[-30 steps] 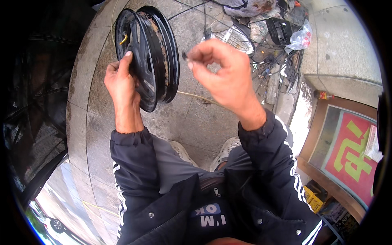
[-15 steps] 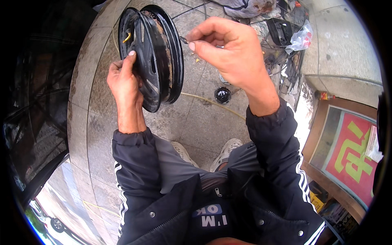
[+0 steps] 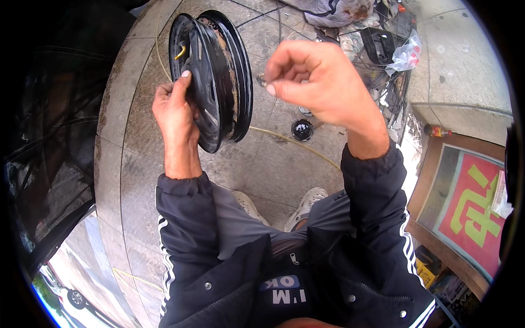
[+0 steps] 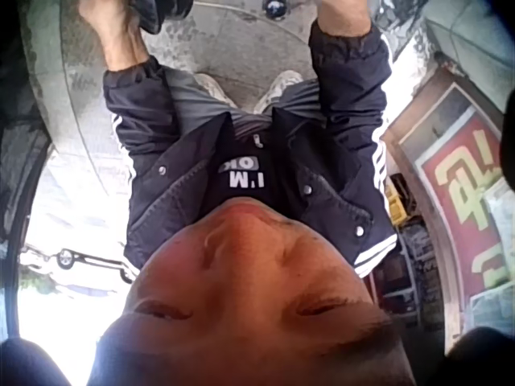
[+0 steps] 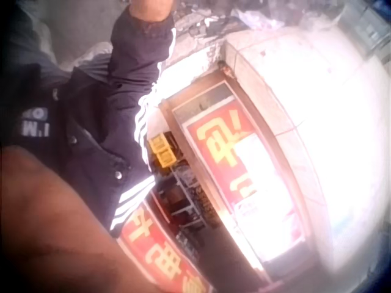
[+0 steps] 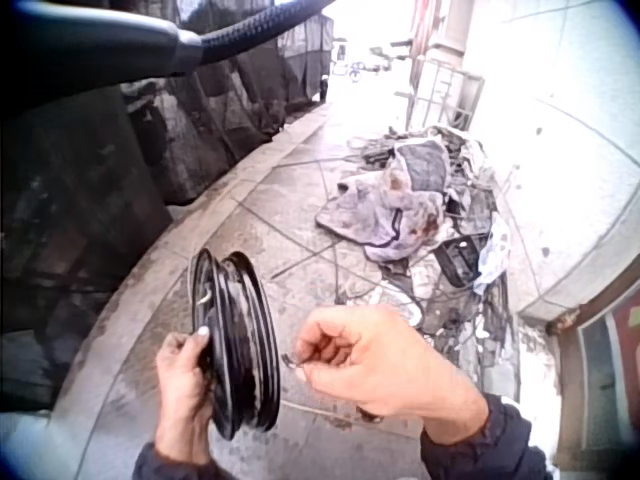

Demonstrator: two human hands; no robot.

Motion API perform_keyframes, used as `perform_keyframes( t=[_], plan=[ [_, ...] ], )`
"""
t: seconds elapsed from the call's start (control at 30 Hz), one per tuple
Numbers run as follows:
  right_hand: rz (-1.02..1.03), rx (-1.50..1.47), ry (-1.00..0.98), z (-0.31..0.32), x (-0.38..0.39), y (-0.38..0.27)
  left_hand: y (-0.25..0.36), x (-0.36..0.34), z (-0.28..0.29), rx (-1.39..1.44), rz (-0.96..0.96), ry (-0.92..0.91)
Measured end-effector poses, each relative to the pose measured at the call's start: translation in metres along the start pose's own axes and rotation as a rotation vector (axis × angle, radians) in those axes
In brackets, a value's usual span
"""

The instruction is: The person holds a black plastic wheel hub in their left hand and uses a small brush in their right hand to apply black paint to the rim. They repeatedly dip the brush into a small container of paint on the floor and carefully coat the edges of the wheel.

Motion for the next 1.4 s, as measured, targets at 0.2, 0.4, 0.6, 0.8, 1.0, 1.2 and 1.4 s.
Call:
perform_keyframes(
  t=[0.2, 0.4, 0.6, 0.8, 1.0, 1.2, 1.4],
  plan=[
    [-0.012, -0.120, -0.190, -0.008, -0.012, 0.008, -0.015, -0.004, -0.007, 0.277, 0.114, -0.156],
    [-0.434, -0.452, 0.136, 0.028, 0.060, 0.143, -0.013, -0.004, 0.007, 0.159, -0.073, -0.539],
    [-0.508, -0.678, 0.973, 0.122, 0.161, 0.277, -0.011, 0.004, 0.001, 0.272, -0.021, -0.548],
    [-0.570, -0.635, 1.231, 0.177, 0.205, 0.303, -0.014, 0.002, -0.010, 0.363, 0.044, -0.523],
    [-0.513, -0.671, 1.088, 0.181, 0.202, 0.297, -0.015, 0.000, -0.019, 0.398, 0.057, -0.507],
    [-0.287, -0.688, 0.925, 0.158, 0.159, 0.223, -0.017, 0.014, -0.026, 0.331, 0.064, -0.482],
    [-0.100, -0.778, 0.721, 0.137, 0.140, 0.159, -0.029, 0.017, -0.024, 0.380, 0.126, -0.433]
  ],
)
Point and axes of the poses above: each hand's wrist, its own x-axis away from the middle knuckle, its own z-axis out of the back of the hand, y = z × x, the point moved 6 cm from there along -x, towards the middle knuckle, and after that the axes turned 10 degrees about x, right-handed, at the moved point
